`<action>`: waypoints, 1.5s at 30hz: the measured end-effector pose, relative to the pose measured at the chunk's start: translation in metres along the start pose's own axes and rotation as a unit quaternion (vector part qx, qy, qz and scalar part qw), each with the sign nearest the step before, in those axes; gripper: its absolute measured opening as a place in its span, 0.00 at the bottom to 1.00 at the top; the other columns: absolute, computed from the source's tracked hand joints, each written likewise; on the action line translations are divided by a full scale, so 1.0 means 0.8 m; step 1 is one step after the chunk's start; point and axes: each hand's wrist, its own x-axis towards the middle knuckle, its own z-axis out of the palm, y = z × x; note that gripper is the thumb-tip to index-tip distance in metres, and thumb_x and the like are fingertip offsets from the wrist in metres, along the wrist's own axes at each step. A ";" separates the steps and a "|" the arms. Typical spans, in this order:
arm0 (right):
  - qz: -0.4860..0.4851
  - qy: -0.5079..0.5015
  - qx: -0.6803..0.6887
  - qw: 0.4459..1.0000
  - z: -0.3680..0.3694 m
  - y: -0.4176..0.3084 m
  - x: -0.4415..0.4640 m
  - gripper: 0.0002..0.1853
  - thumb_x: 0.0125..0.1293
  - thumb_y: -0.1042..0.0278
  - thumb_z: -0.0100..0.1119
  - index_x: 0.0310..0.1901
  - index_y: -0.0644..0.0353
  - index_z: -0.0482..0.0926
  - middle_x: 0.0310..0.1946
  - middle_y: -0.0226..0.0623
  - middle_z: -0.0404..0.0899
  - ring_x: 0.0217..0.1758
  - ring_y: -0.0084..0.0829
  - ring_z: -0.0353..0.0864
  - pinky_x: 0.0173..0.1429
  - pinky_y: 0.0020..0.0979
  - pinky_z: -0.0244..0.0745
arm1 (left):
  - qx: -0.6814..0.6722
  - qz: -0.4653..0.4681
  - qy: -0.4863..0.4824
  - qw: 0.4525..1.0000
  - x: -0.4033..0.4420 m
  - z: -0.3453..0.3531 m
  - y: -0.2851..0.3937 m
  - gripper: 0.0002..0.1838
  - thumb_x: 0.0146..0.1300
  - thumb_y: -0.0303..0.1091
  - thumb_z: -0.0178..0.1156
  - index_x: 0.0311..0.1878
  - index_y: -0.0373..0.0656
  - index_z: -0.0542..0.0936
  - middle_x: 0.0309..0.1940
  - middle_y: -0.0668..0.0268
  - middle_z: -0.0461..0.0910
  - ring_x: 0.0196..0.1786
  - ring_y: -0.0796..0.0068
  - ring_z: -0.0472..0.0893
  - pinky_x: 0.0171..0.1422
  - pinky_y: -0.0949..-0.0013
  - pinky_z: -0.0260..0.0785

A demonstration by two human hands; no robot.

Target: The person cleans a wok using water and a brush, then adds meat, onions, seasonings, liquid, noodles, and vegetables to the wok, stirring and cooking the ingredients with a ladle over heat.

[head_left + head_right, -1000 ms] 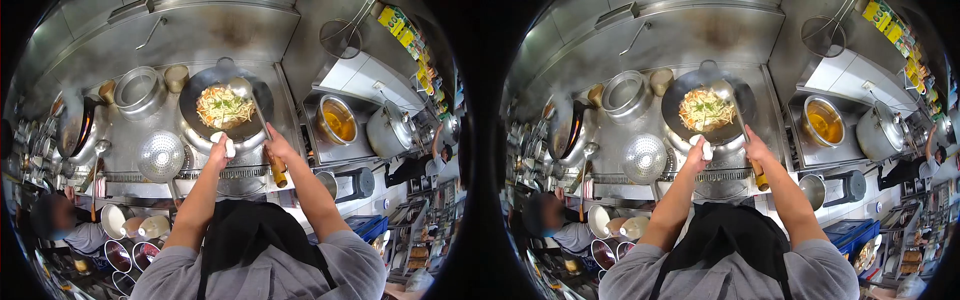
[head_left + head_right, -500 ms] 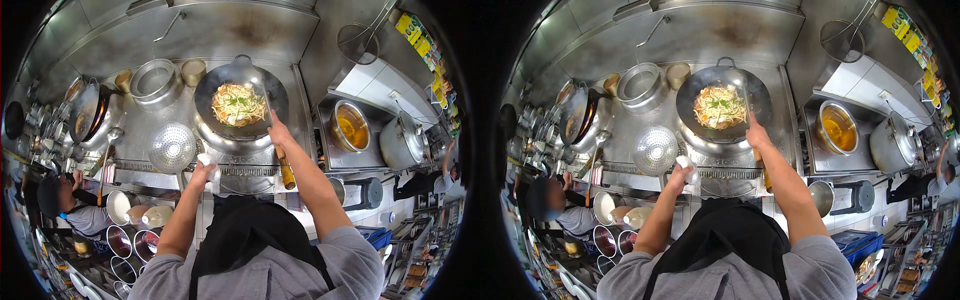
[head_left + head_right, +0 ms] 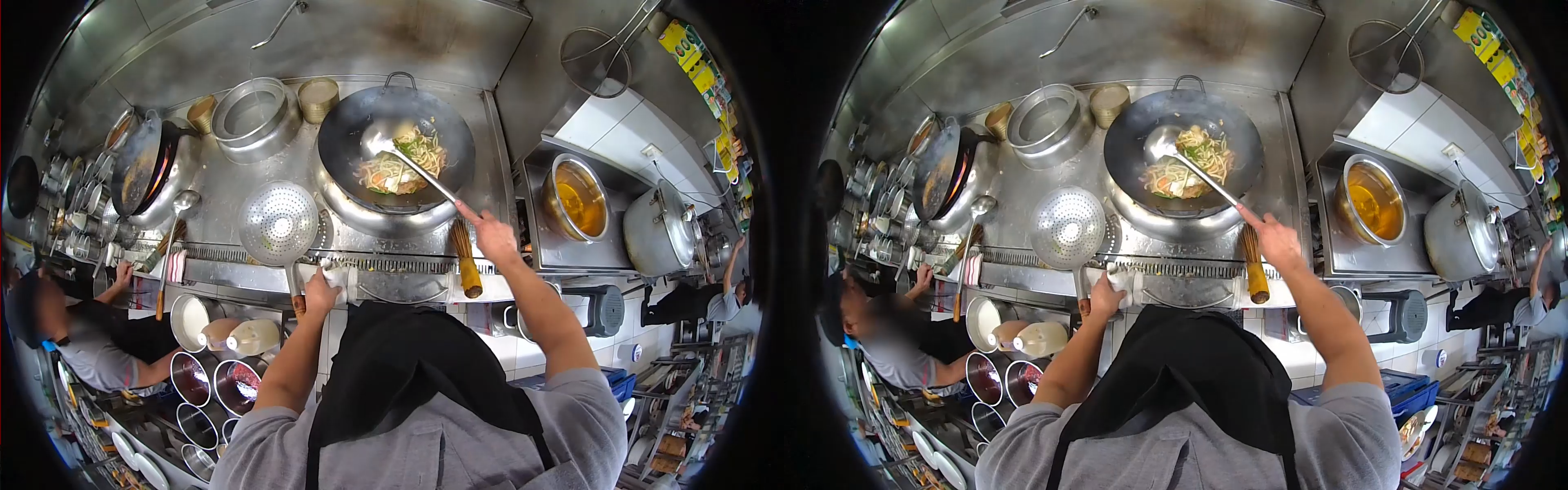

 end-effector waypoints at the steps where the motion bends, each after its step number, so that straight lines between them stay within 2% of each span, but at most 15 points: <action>1: 0.009 0.006 0.044 0.999 0.000 -0.010 -0.011 0.43 0.64 0.78 0.46 0.75 0.19 0.50 0.48 0.49 0.77 0.46 0.50 0.83 0.48 0.49 0.80 | 0.002 0.016 0.022 1.000 -0.002 0.003 0.001 0.36 0.44 0.33 0.76 0.58 0.38 0.72 0.44 0.46 0.81 0.49 0.44 0.81 0.57 0.51 0.73; 4: 0.000 0.012 0.136 0.991 -0.013 -0.020 -0.062 0.43 0.64 0.75 0.49 0.76 0.23 0.49 0.49 0.53 0.80 0.45 0.53 0.83 0.50 0.49 0.78 | -0.055 0.000 0.012 0.998 -0.003 0.006 -0.007 0.39 0.44 0.32 0.76 0.61 0.36 0.70 0.49 0.46 0.79 0.54 0.43 0.78 0.61 0.50 0.70; 6: -0.004 -0.087 0.335 0.938 -0.040 -0.027 -0.101 0.40 0.67 0.71 0.49 0.77 0.29 0.47 0.54 0.59 0.77 0.51 0.59 0.80 0.59 0.50 0.73 | -0.031 -0.015 0.008 0.999 -0.008 -0.007 0.010 0.39 0.45 0.31 0.75 0.62 0.36 0.69 0.53 0.47 0.77 0.57 0.43 0.76 0.63 0.50 0.68; 8: -0.001 -0.138 0.382 0.914 -0.045 -0.019 -0.116 0.41 0.67 0.70 0.50 0.77 0.30 0.47 0.53 0.62 0.77 0.52 0.60 0.79 0.60 0.48 0.72 | -0.008 -0.026 0.005 1.000 -0.004 -0.018 0.036 0.39 0.47 0.31 0.74 0.63 0.36 0.68 0.56 0.47 0.74 0.60 0.42 0.73 0.66 0.50 0.66; 10: 0.004 -0.187 0.427 0.885 -0.033 -0.019 -0.118 0.41 0.67 0.69 0.51 0.78 0.31 0.46 0.53 0.64 0.77 0.52 0.60 0.79 0.61 0.47 0.72 | 0.003 0.123 0.195 0.973 0.011 -0.022 0.062 0.34 0.52 0.29 0.69 0.63 0.37 0.68 0.60 0.49 0.70 0.64 0.44 0.69 0.69 0.50 0.62; 11: 0.010 -0.153 0.390 0.908 -0.013 -0.021 -0.109 0.41 0.67 0.69 0.51 0.78 0.32 0.46 0.50 0.64 0.78 0.51 0.60 0.79 0.60 0.47 0.72 | 0.003 0.126 0.187 0.974 0.017 -0.028 0.088 0.34 0.52 0.29 0.69 0.63 0.37 0.68 0.60 0.49 0.70 0.64 0.44 0.69 0.69 0.50 0.62; 13: 0.021 -0.104 0.311 0.945 0.019 -0.023 -0.092 0.42 0.66 0.70 0.50 0.78 0.30 0.44 0.45 0.62 0.80 0.48 0.58 0.81 0.57 0.49 0.73 | -0.046 0.296 0.167 0.939 0.029 -0.052 0.160 0.27 0.56 0.28 0.64 0.61 0.37 0.71 0.60 0.51 0.71 0.64 0.47 0.69 0.69 0.52 0.63; 18: 0.037 -0.121 0.254 0.959 -0.029 -0.015 -0.134 0.43 0.65 0.70 0.50 0.78 0.30 0.44 0.43 0.60 0.82 0.46 0.57 0.81 0.54 0.51 0.73 | -0.100 0.433 0.072 0.893 0.042 -0.053 0.287 0.15 0.60 0.26 0.61 0.51 0.38 0.78 0.54 0.56 0.76 0.58 0.51 0.74 0.67 0.53 0.63; 24: 0.071 -0.095 0.163 0.980 0.012 -0.012 -0.093 0.42 0.64 0.72 0.50 0.78 0.32 0.46 0.45 0.55 0.82 0.47 0.52 0.82 0.54 0.50 0.74 | 0.085 0.390 0.056 0.915 0.095 0.019 0.281 0.11 0.66 0.32 0.55 0.49 0.42 0.80 0.43 0.61 0.80 0.49 0.59 0.78 0.56 0.54 0.66; 26: 0.076 -0.081 0.167 0.980 0.008 -0.013 -0.099 0.42 0.65 0.71 0.50 0.77 0.31 0.48 0.45 0.54 0.81 0.48 0.52 0.82 0.54 0.49 0.74 | 0.075 0.405 0.086 0.907 0.101 0.025 0.274 0.11 0.66 0.33 0.54 0.48 0.43 0.80 0.40 0.62 0.81 0.47 0.59 0.78 0.54 0.56 0.66; 32: 0.103 -0.118 0.151 0.976 -0.028 0.001 -0.127 0.41 0.64 0.73 0.51 0.77 0.30 0.52 0.49 0.51 0.80 0.51 0.51 0.81 0.55 0.48 0.75 | 0.077 0.383 0.049 0.919 0.096 0.020 0.283 0.09 0.66 0.32 0.54 0.47 0.44 0.79 0.38 0.60 0.82 0.45 0.58 0.79 0.54 0.54 0.65; 36: 0.103 -0.076 0.136 0.982 -0.015 0.024 -0.113 0.38 0.67 0.71 0.53 0.75 0.27 0.54 0.53 0.50 0.79 0.53 0.51 0.80 0.56 0.49 0.75 | 0.069 0.373 0.046 0.924 0.103 0.020 0.283 0.07 0.65 0.31 0.54 0.45 0.45 0.78 0.38 0.61 0.82 0.45 0.59 0.80 0.54 0.54 0.65; 38: 0.089 -0.032 0.121 0.988 -0.039 0.038 -0.138 0.39 0.66 0.73 0.51 0.75 0.26 0.55 0.49 0.50 0.80 0.51 0.50 0.82 0.55 0.48 0.76 | 0.065 0.371 0.035 0.926 0.102 0.017 0.276 0.06 0.64 0.32 0.55 0.43 0.45 0.77 0.37 0.62 0.82 0.45 0.59 0.80 0.55 0.54 0.65; 40: 0.133 -0.088 0.025 0.987 -0.078 0.051 -0.151 0.42 0.63 0.77 0.51 0.75 0.25 0.56 0.44 0.48 0.80 0.46 0.48 0.84 0.50 0.47 0.79 | 0.077 0.364 0.009 0.928 0.102 0.010 0.280 0.08 0.67 0.31 0.54 0.46 0.45 0.79 0.39 0.61 0.83 0.46 0.58 0.80 0.54 0.54 0.65; 45: 0.133 -0.056 -0.027 0.989 -0.050 0.075 -0.104 0.43 0.63 0.79 0.50 0.74 0.21 0.56 0.44 0.47 0.78 0.44 0.47 0.85 0.47 0.47 0.81 | 0.067 0.368 0.027 0.927 0.099 0.013 0.279 0.09 0.66 0.31 0.54 0.47 0.45 0.79 0.40 0.61 0.83 0.46 0.57 0.80 0.55 0.54 0.65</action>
